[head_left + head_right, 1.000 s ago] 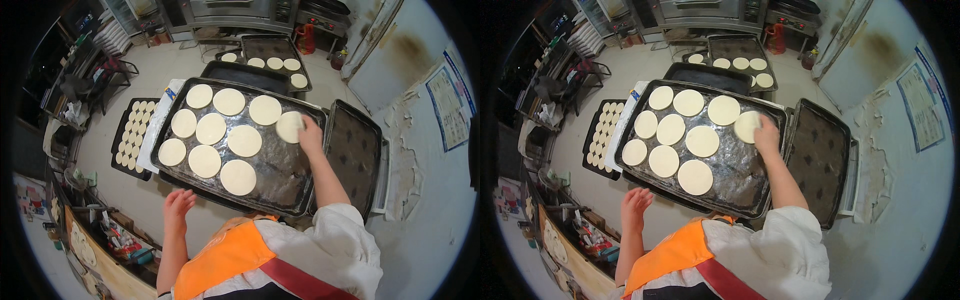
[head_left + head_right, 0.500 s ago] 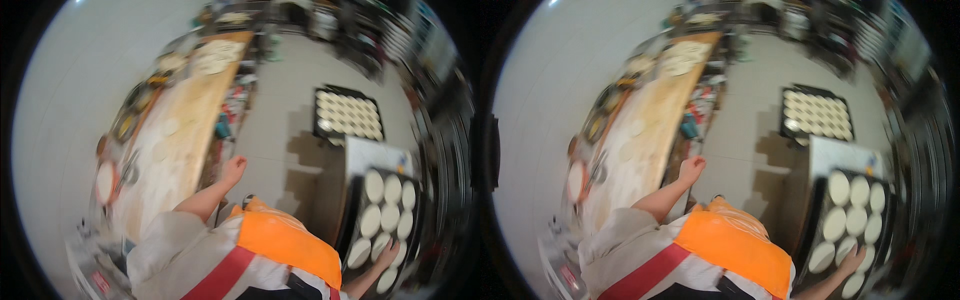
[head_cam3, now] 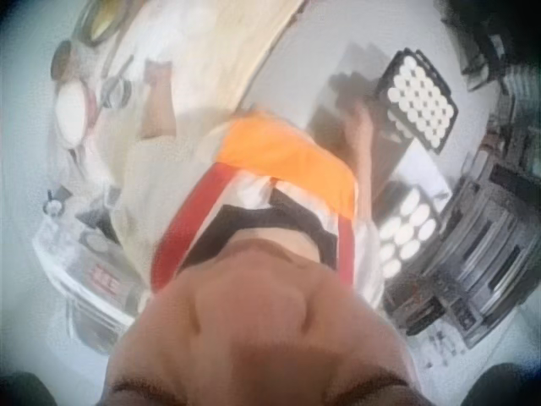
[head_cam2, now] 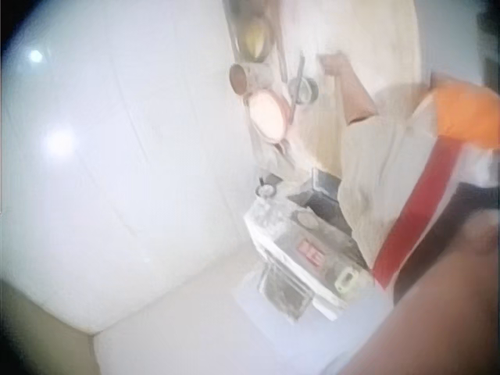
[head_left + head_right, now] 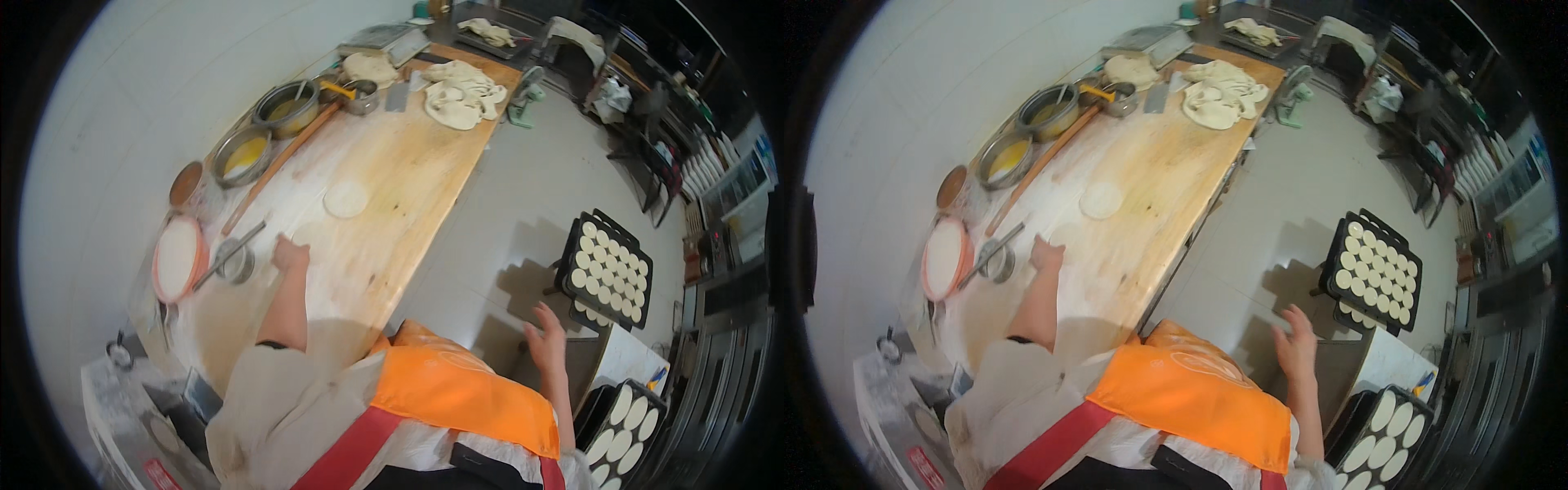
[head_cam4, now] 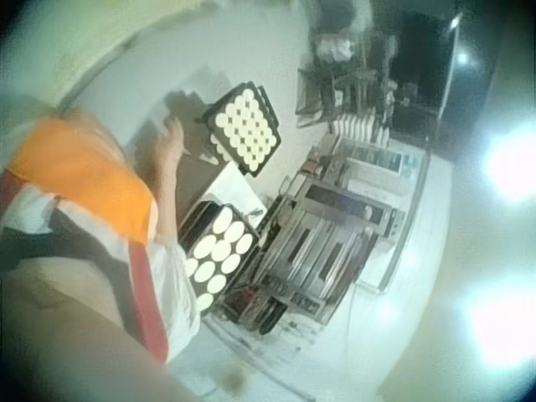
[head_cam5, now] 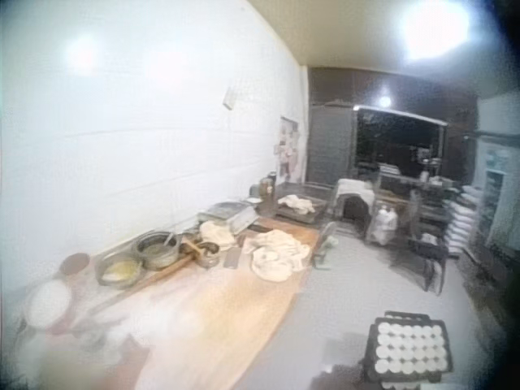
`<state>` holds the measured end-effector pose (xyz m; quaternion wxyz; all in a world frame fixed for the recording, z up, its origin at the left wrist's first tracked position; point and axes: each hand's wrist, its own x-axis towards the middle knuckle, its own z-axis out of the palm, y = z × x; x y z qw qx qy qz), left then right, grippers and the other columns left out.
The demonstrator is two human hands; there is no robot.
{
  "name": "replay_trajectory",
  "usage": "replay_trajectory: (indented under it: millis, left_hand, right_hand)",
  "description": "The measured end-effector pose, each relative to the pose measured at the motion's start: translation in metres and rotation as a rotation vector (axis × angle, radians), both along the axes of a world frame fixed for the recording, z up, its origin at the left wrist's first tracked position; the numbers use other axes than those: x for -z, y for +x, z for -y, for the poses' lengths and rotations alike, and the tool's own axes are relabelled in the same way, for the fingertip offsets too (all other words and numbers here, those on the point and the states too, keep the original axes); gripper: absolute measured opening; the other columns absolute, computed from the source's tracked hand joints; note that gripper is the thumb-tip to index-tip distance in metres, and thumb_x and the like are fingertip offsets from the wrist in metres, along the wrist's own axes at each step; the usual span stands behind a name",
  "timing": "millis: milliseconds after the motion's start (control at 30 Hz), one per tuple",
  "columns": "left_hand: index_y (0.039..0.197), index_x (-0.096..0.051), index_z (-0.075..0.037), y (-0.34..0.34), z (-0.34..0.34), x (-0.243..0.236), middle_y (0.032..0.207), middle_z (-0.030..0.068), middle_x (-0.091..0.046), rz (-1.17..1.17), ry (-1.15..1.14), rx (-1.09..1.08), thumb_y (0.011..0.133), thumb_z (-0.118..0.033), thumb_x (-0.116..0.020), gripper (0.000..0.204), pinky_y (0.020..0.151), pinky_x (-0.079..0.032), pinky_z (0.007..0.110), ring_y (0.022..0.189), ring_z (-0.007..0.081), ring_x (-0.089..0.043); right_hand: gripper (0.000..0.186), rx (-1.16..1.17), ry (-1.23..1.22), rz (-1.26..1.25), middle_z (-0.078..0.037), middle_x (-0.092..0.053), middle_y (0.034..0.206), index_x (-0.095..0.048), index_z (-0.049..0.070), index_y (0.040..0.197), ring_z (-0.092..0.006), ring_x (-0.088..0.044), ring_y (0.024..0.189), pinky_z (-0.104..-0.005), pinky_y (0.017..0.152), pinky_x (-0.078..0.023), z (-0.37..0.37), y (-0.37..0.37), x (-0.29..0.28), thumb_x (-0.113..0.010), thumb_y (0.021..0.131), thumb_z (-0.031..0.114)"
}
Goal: The person processes dough by feeding it through a flattening machine several times, rolling it out with a rolling pin, cutting out circles with a metal ring, and placing the circles onto greased baking trays.
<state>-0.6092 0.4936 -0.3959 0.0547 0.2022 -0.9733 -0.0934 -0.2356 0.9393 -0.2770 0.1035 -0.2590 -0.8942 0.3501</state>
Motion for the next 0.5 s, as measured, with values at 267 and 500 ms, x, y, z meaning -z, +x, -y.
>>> replay_trajectory:
  millis: [267, 500]
  left_hand:
    - [0.093, -0.061, -0.001, 0.002, -0.058, -0.064, 0.079, 0.0121, -0.063, 0.045, 0.630, 0.524, 0.073, -0.017, -0.075, 0.029, 0.065, -0.047, 0.034, 0.070, 0.0195, -0.057]
    - [0.120, -0.056, -0.002, 0.020, -0.157, -0.090, 0.111, 0.0127, -0.064, 0.432, 1.153, 0.971, 0.082, -0.019, -0.070, 0.044, 0.095, -0.043, 0.031, 0.105, 0.0203, -0.059]
  right_hand:
    - [0.047, -0.281, -0.129, -0.014, -0.016, -0.060, 0.123, -0.059, 0.002, 0.120, -0.0336, -0.056, 0.114, -0.0388, 0.094, -0.047, 0.068, -0.120, -0.005, -0.073, 0.079, 0.023]
    - [0.035, -0.020, -0.658, 0.048, -0.010, -0.070, 0.093, -0.065, 0.002, 0.111, -0.0155, -0.063, 0.085, -0.0304, 0.077, -0.050, 0.085, -0.099, 0.022, -0.070, 0.082, 0.020]
